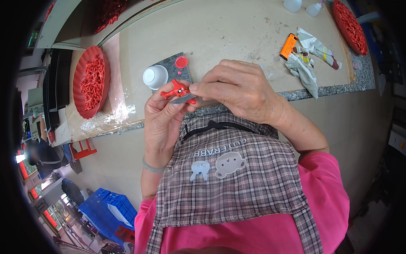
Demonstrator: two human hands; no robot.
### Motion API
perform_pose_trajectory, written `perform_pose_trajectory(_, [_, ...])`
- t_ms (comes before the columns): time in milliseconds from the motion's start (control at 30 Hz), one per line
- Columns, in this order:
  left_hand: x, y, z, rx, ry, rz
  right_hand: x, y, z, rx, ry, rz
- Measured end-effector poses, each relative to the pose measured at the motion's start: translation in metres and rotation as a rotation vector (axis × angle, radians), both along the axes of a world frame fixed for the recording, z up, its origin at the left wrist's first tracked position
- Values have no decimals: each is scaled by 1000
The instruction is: The person assembles small red plastic parts by applying adhesive from a glue bottle and precisely positioning the parts by hand, using metal tweezers for fine adjustments.
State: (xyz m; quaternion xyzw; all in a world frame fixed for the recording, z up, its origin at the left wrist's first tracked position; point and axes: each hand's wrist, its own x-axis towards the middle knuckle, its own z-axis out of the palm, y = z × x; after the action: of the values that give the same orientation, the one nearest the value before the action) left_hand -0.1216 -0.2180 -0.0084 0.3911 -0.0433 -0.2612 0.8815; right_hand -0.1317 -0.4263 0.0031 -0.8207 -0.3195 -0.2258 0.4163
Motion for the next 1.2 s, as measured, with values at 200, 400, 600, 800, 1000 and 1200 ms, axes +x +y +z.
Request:
perform_pose_trajectory(200, [0, 0, -1, 6, -3, 0, 1, -1, -1, -22, -45, -31])
perform_pose_trajectory(400, [-1, -1, -1, 26, -6, 8, 5, -5, -3, -4, -25, 32])
perform_pose_trajectory(600, [-3, -2, 0, 60, 2, 24, 9, -7, -3, 2, -8, 66])
perform_pose_trajectory(800, [-4, -2, 3, 138, -76, 53, 9, -7, -6, 22, 11, 60])
perform_pose_trajectory(1000, [-6, -4, 7, 151, -157, 114, 7, -3, -13, 36, -43, 37])
perform_pose_trajectory(1200, [-7, -4, 4, 160, -161, 138, 3, 3, -17, 75, -77, -20])
